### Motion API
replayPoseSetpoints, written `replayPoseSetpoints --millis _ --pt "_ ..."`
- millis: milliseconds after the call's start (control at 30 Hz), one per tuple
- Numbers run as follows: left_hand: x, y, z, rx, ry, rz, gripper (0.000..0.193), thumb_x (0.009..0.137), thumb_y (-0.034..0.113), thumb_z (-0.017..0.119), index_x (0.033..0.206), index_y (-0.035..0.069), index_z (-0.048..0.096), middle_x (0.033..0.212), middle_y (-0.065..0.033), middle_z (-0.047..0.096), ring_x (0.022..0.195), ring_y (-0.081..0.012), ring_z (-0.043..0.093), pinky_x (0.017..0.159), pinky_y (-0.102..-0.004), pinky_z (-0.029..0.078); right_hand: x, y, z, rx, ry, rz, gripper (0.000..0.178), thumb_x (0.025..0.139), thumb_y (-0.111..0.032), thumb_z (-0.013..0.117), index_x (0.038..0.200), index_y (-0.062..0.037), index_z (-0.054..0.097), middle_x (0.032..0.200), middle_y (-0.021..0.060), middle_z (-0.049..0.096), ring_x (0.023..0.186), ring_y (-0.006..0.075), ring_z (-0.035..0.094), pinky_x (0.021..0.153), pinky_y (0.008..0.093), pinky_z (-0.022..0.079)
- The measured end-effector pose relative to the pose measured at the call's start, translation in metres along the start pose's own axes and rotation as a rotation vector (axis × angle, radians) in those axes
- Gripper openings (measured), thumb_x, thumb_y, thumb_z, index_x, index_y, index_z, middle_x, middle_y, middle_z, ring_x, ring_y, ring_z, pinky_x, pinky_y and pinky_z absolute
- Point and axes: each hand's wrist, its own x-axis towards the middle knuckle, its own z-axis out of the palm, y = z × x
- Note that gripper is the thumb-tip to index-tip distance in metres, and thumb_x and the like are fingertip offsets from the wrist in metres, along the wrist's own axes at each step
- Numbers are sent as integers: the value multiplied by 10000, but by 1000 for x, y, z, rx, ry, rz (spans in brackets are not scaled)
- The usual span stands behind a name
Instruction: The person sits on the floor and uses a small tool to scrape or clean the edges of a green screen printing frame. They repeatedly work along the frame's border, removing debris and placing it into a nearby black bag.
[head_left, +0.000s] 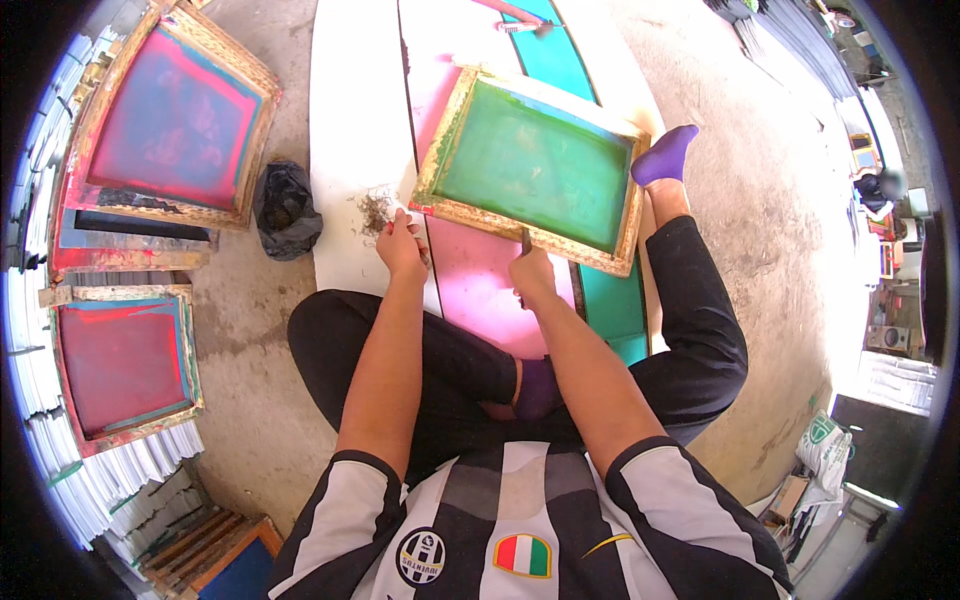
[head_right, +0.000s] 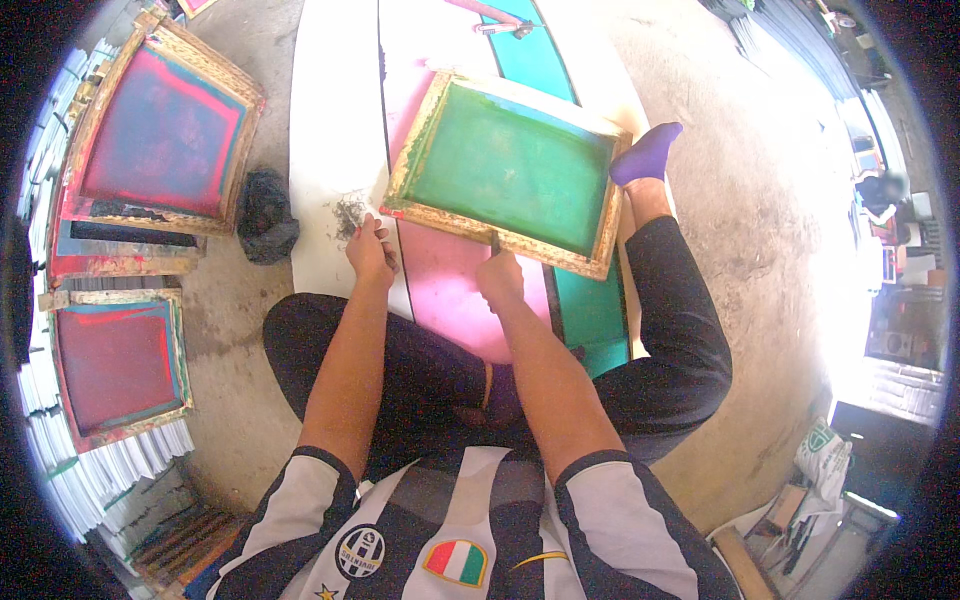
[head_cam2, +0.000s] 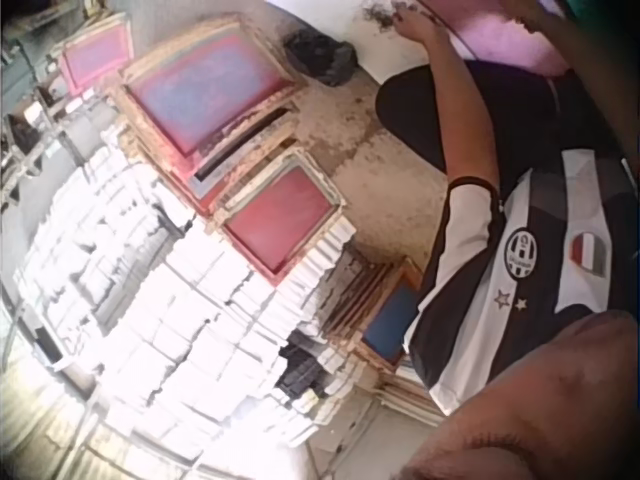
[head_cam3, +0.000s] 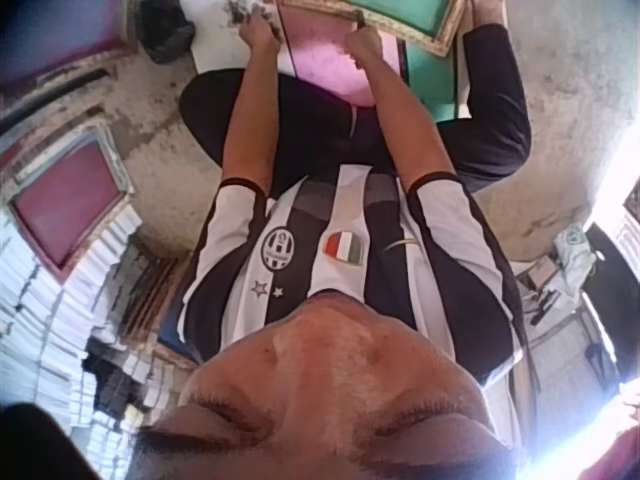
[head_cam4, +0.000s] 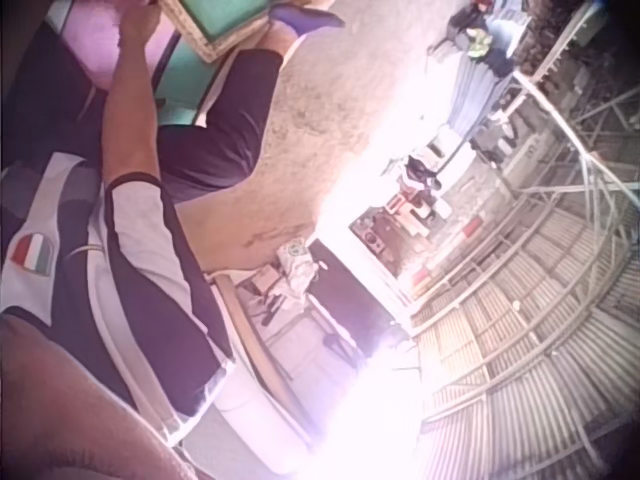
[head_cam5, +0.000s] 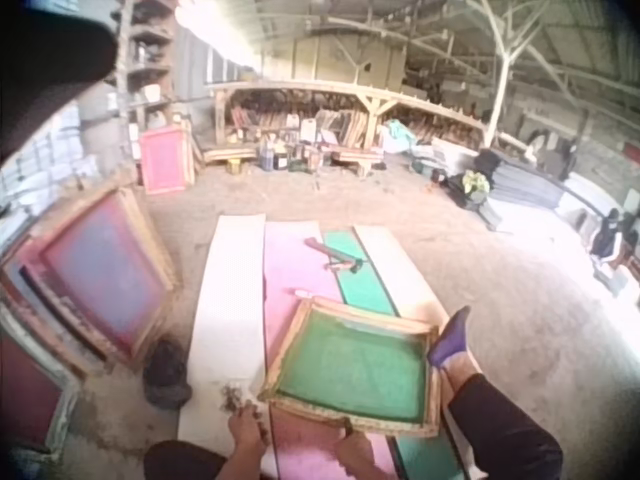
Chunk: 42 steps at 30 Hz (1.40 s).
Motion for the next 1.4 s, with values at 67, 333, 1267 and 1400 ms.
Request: replayPoseSetpoints --millis 67,333,1267,1400 --pt "3 -2 1 0 -4 8 286 959 396 590 988 112 591 742 10 528 416 -119 382 374 -305 242 2 4 3 44 38 -32 225 883 -124 476 948 40 615 689 165 652 529 255 646 451 399 520" --pt "-13 -1 3 252 -252 33 274 912 343 688 982 89 614 676 3 529 442 -97 436 361 -275 265 31 55 15 356 -196 -267 128 826 -18 545 948 5 577 637 97 579 456 191 567 426 340 470" --pt "29 9 -21 -147 180 214 312 971 312 618 800 65 533 661 -27 545 428 -117 433 371 -287 335 -12 24 -42 661 -771 19 451 1002 -271 544 1387 -91 391 1116 223 627 895 346 696 722 492 589" --pt "25 8 -14 -190 181 198 301 975 300 607 821 49 541 693 -30 549 428 -117 423 372 -284 334 5 36 -50 604 -681 12 400 1005 -287 551 1291 -37 426 1054 216 621 863 340 691 696 477 590"
